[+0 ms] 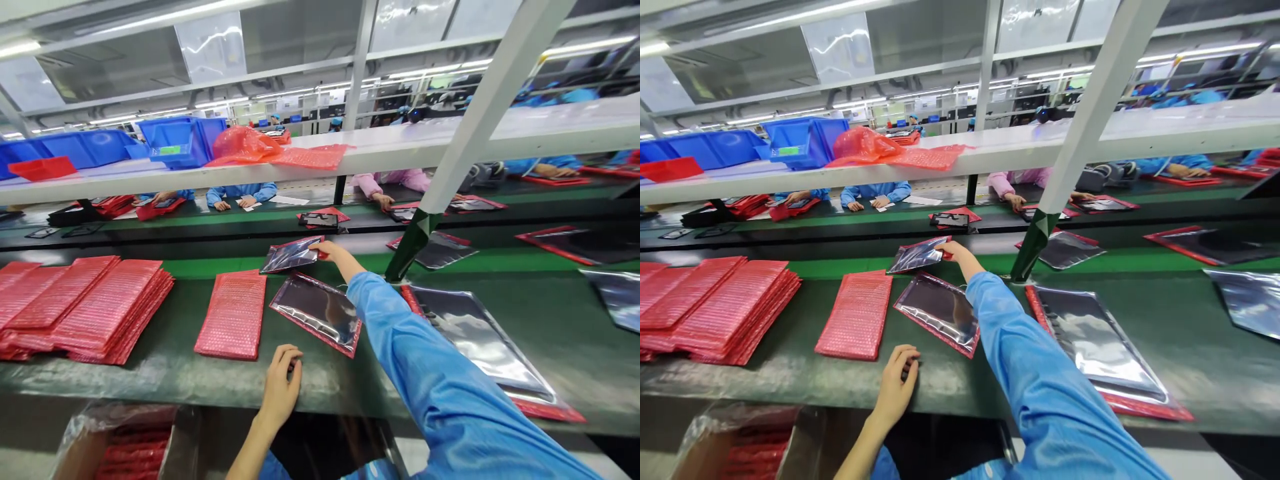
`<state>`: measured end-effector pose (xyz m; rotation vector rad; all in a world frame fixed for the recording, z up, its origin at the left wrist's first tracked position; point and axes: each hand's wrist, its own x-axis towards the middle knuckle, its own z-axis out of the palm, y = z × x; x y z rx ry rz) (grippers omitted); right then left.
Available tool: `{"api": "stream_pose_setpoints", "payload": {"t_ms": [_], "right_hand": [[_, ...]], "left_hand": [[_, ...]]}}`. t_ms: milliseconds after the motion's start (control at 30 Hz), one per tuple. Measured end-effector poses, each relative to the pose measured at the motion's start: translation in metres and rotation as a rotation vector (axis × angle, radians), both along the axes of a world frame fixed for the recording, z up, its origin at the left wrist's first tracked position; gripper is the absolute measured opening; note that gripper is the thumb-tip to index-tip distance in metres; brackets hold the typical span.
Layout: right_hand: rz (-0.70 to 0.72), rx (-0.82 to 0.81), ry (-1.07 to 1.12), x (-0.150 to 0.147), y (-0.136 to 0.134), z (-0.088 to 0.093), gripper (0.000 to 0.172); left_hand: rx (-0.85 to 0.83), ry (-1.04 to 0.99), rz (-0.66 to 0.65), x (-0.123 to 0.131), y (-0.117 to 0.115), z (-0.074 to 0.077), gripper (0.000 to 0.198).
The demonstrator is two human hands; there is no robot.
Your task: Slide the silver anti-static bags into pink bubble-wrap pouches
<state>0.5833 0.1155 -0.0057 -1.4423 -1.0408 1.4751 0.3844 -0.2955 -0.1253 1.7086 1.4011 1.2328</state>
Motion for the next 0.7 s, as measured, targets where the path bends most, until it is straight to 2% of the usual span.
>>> {"api": "stream_pose_setpoints", "payload": {"t_ms": [167,233,300,367,433,500,600,700], "right_hand": [[-0.050,0.060,0.092,-0.012,-0.043,0.019,0.018],[-0.104,0.133,0.153,-0.007,-0.071,0.025,0.015],[-0.148,0.198,0.211,0.001,-0.112,0.022,0.011],[-0.150,0.243,0.284,0.010,-0.167,0.008,0.012],[-0.113,0.277,0.411,0.017,-0.232,-0.015,0.033],[-0.132,0.263,0.525,0.023,-0.299,-0.044,0.052],[-0.229,0.166,0.528,0.033,-0.385,-0.084,0.057],[-0.309,0.101,0.464,0.045,-0.441,-0.108,0.050]], "left_hand": [[0.012,-0.128,-0.008,0.009,0.011,0.012,0.025],[-0.022,-0.243,0.013,0.013,0.024,0.020,0.022],[-0.140,-0.459,0.004,0.019,0.041,0.031,0.029],[-0.317,-0.772,-0.048,0.025,0.060,0.045,0.042],[-0.461,-1.082,-0.103,0.033,0.078,0.058,0.053],[-0.519,-1.301,-0.125,0.041,0.089,0.066,0.060],[-0.568,-1.422,0.008,0.055,0.087,0.061,0.052],[-0.599,-1.322,0.221,0.072,0.064,0.045,0.038]]}}
